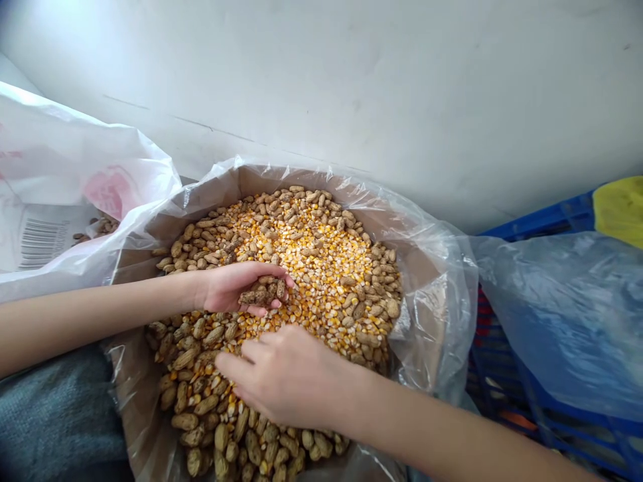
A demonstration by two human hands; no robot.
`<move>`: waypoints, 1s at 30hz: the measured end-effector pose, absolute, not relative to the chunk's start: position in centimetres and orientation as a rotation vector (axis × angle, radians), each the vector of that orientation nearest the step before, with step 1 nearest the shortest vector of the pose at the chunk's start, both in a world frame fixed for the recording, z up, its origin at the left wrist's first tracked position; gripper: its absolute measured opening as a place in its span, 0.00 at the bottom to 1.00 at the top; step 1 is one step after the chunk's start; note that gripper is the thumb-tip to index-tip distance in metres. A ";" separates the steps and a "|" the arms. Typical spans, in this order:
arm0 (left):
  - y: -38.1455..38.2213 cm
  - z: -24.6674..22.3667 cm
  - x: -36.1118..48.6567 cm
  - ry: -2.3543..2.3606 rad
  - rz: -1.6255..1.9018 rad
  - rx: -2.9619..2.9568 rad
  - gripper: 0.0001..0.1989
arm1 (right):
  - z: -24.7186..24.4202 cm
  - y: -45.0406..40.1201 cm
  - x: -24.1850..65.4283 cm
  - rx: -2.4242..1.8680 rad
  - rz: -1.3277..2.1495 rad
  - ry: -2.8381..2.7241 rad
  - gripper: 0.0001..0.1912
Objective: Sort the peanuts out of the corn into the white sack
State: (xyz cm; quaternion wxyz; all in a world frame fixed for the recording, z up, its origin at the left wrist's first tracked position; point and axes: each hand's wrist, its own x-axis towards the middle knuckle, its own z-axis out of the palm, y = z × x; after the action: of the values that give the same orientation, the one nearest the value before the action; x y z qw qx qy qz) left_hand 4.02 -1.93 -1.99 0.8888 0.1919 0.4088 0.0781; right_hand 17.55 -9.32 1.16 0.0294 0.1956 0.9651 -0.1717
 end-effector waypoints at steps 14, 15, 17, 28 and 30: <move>-1.8 -2.4 3.9 0.834 0.172 0.409 0.07 | -1.5 -11.6 15.9 0.275 -0.729 2.838 0.12; -1.8 -2.5 3.9 0.833 0.172 0.405 0.07 | -1.5 -11.6 15.8 0.257 -0.729 2.842 0.13; -1.8 -2.5 3.9 0.832 0.170 0.399 0.07 | -1.6 -11.7 15.8 0.220 -0.724 2.844 0.11; -1.7 -2.2 4.0 0.864 0.167 0.407 0.07 | -1.4 -11.6 15.8 0.064 -0.766 2.833 0.08; -1.7 -2.1 4.1 0.862 0.166 0.405 0.07 | -1.3 -11.5 15.8 0.083 -0.766 2.823 0.07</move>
State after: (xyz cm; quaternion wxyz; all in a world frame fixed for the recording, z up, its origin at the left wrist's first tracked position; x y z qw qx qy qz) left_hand 4.07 -1.75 -2.14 0.8855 0.1945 0.4144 0.0798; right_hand 15.83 -11.54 -1.34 0.1076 0.0280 0.9591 -0.2603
